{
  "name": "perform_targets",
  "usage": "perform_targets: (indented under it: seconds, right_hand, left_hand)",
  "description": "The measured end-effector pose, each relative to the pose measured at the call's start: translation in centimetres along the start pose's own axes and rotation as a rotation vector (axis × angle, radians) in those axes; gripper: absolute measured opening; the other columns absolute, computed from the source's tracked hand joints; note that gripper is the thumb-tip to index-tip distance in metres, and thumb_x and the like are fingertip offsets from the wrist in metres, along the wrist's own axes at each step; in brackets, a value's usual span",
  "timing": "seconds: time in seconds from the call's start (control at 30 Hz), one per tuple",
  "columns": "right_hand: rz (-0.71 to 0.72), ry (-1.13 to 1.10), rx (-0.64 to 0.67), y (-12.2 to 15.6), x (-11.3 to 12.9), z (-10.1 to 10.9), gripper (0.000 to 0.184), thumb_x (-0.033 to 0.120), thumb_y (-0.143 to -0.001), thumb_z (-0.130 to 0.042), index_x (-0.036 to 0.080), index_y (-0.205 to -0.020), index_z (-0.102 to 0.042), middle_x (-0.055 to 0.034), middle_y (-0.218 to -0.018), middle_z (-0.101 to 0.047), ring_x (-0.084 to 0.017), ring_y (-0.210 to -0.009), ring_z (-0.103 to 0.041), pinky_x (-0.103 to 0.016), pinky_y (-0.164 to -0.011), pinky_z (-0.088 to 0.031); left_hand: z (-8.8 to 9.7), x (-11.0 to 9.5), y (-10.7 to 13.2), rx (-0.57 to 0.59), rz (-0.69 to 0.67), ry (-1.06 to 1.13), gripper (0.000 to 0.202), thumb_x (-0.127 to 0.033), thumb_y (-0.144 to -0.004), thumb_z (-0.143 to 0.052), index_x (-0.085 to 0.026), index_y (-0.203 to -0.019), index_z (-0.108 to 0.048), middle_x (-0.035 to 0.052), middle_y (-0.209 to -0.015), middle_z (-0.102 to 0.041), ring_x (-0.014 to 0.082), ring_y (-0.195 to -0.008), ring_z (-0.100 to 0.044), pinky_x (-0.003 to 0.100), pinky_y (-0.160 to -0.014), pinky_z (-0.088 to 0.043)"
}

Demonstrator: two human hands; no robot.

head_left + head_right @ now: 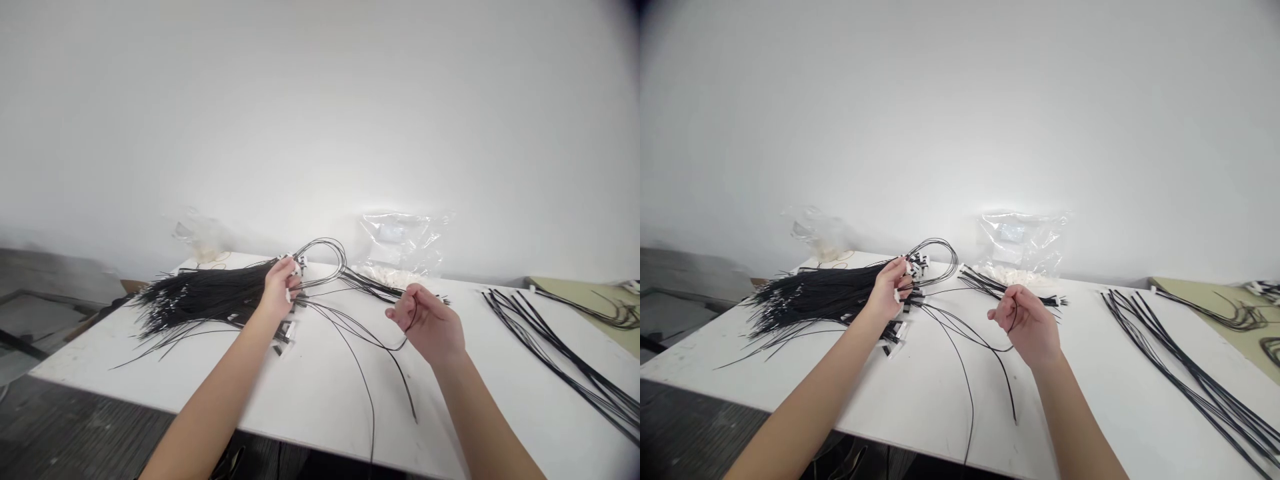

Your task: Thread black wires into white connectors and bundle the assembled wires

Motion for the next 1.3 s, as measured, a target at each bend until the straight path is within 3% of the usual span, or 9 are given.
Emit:
perform_targets:
  seconds: [0.23,0.4,0.53,0.67,0.73,0.9,1.03,1.13,1.3]
  right_hand:
    - [-0.074,-0.043,0.115,0.1,-0.6,1.3,0.027,0.027,-0.060,-0.047,0.029,-0.083,-0.060,0.0009,-0.078,-0.061,-0.014,-0.060,-0.054,-0.043,-0.079,-0.042]
    - [-0.004,0.046,0.084,0.1,-0.9,2.1,0.037,0.031,-0.060,-0.047,0.033,-0.095,-0.057,-0.0007,-0.091,-0.061,-0.013,-0.056,-0.052,-0.043,-0.070,-0.042]
    - [0.105,0.009,0.022,0.2,-0.4,1.7,0.022,0.042,-0.071,-0.049,0.037,-0.091,-0.057,0.0023,-0.080,-0.058,-0.011,-0.054,-0.047,-0.041,-0.069,-0.042]
    - [0.134,-0.114,0.007,-0.3,0.1,0.9,0.012,0.044,-0.078,-0.051,0.037,-0.086,-0.057,0.0058,-0.054,-0.037,-0.007,-0.044,-0.028,-0.031,-0.062,-0.042]
    - [0.169,-0.128,-0.005,-0.5,0.2,0.7,0.013,0.047,-0.077,-0.053,0.037,-0.085,-0.057,0.0046,-0.058,-0.037,-0.008,-0.049,-0.034,-0.029,-0.060,-0.042]
    - [0.229,-0.122,-0.047,-0.6,-0.1,0.3,0.019,0.057,-0.073,-0.052,0.039,-0.080,-0.057,0.0035,-0.078,-0.047,-0.012,-0.072,-0.048,-0.036,-0.078,-0.045]
    - [0.160,-0.097,-0.016,-0.3,-0.7,-0.1,0.021,0.052,-0.075,-0.053,0.041,-0.092,-0.058,0.0056,-0.062,-0.035,-0.006,-0.048,-0.032,-0.025,-0.057,-0.046]
    - [0.055,-0.012,0.027,0.0,-1.2,-0.7,0.026,0.040,-0.072,-0.060,0.032,-0.097,-0.059,0.0061,-0.056,-0.031,-0.004,-0.043,-0.024,-0.018,-0.038,-0.028]
    - [0.073,0.378,-0.010,0.0,-2.1,-1.5,0.018,0.035,-0.068,-0.065,0.021,-0.080,-0.067,0.0005,-0.064,-0.046,-0.005,-0.046,-0.030,-0.021,-0.039,-0.024]
  left_hand:
    - [-0.1,1.1,0.1,-0.029,-0.006,-0.126,0.037,-0.032,-0.061,-0.067,-0.020,-0.092,-0.051,-0.0036,-0.074,-0.051,-0.0005,-0.038,-0.034,0.014,-0.030,-0.015]
    - [-0.5,1.5,0.3,0.005,-0.028,-0.162,0.035,-0.032,-0.060,-0.067,-0.019,-0.089,-0.052,-0.0043,-0.069,-0.050,0.0003,-0.037,-0.034,0.014,-0.030,-0.015]
    - [-1.0,1.8,0.6,0.056,-0.039,-0.194,0.031,-0.031,-0.062,-0.066,-0.018,-0.085,-0.051,-0.0031,-0.070,-0.052,0.0004,-0.036,-0.034,0.015,-0.031,-0.017]
    - [-1.4,2.3,0.8,0.117,-0.059,-0.219,0.027,-0.029,-0.063,-0.066,-0.017,-0.083,-0.053,-0.0030,-0.066,-0.051,-0.0003,-0.036,-0.033,0.015,-0.035,-0.020]
    - [-1.6,2.7,1.0,0.143,-0.053,-0.224,0.028,-0.029,-0.062,-0.067,-0.017,-0.083,-0.054,-0.0029,-0.066,-0.051,-0.0007,-0.037,-0.033,0.016,-0.037,-0.022]
    - [-2.0,3.6,1.7,0.195,-0.020,-0.301,0.030,-0.033,-0.063,-0.067,-0.017,-0.085,-0.055,-0.0023,-0.068,-0.052,-0.0009,-0.037,-0.033,0.016,-0.037,-0.022]
    - [-2.6,4.4,2.4,0.254,0.006,-0.381,0.030,-0.036,-0.065,-0.065,-0.017,-0.085,-0.055,-0.0013,-0.072,-0.054,-0.0006,-0.037,-0.035,0.016,-0.037,-0.023]
    - [-2.8,4.9,2.7,0.298,0.050,-0.363,0.030,-0.036,-0.066,-0.064,-0.017,-0.087,-0.055,-0.0003,-0.074,-0.054,-0.0004,-0.037,-0.035,0.017,-0.038,-0.023]
    - [-3.0,5.0,2.9,0.343,0.090,-0.265,0.029,-0.034,-0.069,-0.063,-0.017,-0.091,-0.055,-0.0002,-0.072,-0.053,-0.0003,-0.037,-0.034,0.018,-0.038,-0.021]
Point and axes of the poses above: each hand's wrist, its own y-axis away from the middle knuckle, its own z-axis out of the back of the hand, x = y × z, the point moved 3 cm from there along -y, towards the middle knuckle
